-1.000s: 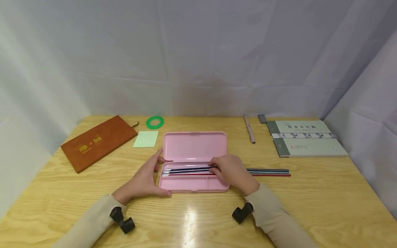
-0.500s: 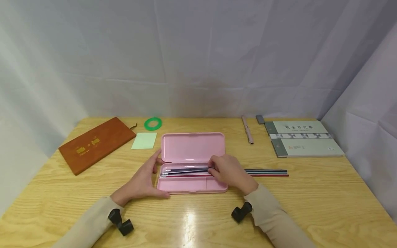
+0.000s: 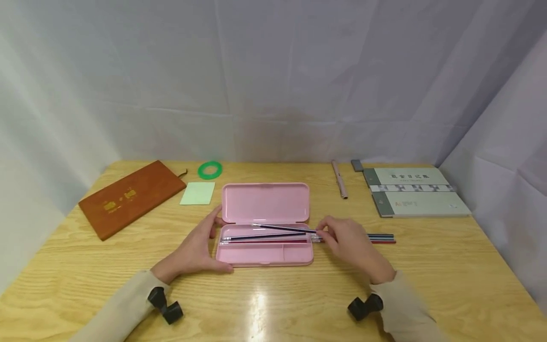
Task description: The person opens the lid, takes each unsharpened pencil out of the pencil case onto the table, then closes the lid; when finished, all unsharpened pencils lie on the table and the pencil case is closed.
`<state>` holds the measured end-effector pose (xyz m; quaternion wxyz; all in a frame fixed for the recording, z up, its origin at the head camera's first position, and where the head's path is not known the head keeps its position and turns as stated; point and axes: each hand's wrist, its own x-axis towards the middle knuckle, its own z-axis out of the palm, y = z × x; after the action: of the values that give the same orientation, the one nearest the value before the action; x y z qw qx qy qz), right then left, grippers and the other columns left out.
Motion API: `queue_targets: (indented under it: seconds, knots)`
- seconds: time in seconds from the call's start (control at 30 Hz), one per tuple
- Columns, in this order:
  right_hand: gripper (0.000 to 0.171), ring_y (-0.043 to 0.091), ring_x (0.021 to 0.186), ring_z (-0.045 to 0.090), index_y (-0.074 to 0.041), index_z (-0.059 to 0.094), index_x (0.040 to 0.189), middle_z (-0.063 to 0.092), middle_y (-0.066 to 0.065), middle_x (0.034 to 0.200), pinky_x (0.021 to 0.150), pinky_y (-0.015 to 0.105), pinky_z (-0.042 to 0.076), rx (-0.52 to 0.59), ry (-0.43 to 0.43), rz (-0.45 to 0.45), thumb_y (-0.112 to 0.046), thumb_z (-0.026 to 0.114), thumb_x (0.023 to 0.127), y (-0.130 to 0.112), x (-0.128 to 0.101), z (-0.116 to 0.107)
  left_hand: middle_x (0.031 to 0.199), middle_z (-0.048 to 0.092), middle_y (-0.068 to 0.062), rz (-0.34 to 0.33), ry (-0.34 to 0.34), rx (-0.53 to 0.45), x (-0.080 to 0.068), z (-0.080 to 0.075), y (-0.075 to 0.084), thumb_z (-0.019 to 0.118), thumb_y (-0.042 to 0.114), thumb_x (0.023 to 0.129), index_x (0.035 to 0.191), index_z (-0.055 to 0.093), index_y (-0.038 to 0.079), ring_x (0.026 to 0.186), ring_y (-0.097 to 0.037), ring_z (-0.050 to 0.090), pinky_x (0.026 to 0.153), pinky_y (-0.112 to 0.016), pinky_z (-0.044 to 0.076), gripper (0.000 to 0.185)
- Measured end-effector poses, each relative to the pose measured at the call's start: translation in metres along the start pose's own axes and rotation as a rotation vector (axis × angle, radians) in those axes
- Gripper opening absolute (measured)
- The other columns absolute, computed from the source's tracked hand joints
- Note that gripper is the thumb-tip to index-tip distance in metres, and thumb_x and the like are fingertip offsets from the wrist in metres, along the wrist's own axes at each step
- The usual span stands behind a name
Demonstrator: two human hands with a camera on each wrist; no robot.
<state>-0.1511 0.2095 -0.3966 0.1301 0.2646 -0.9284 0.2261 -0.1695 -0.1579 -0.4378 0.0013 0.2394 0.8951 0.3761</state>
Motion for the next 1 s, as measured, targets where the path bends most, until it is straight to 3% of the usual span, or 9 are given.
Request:
queue_targets:
  seconds: [0.27, 0.47, 0.73, 1.0]
  knots:
    - [0.011, -0.005, 0.051, 0.030, -0.017, 0.069, 0.085, 0.041, -0.016, 0.058, 0.047, 0.019, 0.029, -0.089, 0.078, 0.124, -0.006, 0.072, 0.084, 0.047, -0.059, -0.024, 0.122, 0.052, 0.001, 0.010, 0.013, -0.003, 0.000, 0.000, -0.003, 0.090, 0.059, 0.043, 0.155, 0.011, 0.021, 0.100, -0.013, 0.048, 0.084, -0.032, 0.046, 0.142]
    - [0.015, -0.006, 0.052, 0.030, -0.019, 0.066, 0.084, 0.038, -0.019, 0.058, 0.047, 0.019, 0.029, -0.104, 0.074, 0.119, -0.006, 0.072, 0.083, 0.069, -0.085, -0.040, 0.123, 0.052, 0.001, 0.007, 0.002, 0.000, 0.002, 0.001, -0.002, 0.090, 0.058, 0.044, 0.155, 0.010, 0.021, 0.100, -0.013, 0.047, 0.085, -0.032, 0.046, 0.142]
    - [0.017, -0.007, 0.052, 0.030, -0.019, 0.065, 0.086, 0.039, -0.019, 0.060, 0.047, 0.019, 0.028, -0.114, 0.023, 0.115, -0.006, 0.074, 0.081, 0.080, -0.087, -0.035, 0.121, 0.052, 0.001, 0.006, 0.001, 0.004, 0.002, 0.001, 0.000, 0.091, 0.056, 0.044, 0.155, 0.011, 0.018, 0.097, -0.013, 0.047, 0.082, -0.030, 0.045, 0.142]
    - [0.027, -0.006, 0.052, 0.031, -0.007, 0.058, 0.098, 0.041, -0.014, 0.063, 0.049, 0.020, 0.031, -0.132, 0.045, 0.124, -0.003, 0.075, 0.078, 0.070, -0.071, -0.024, 0.120, 0.053, 0.002, 0.017, 0.017, -0.001, 0.002, 0.001, 0.000, 0.091, 0.056, 0.042, 0.155, 0.014, 0.015, 0.096, -0.013, 0.047, 0.081, -0.030, 0.045, 0.143]
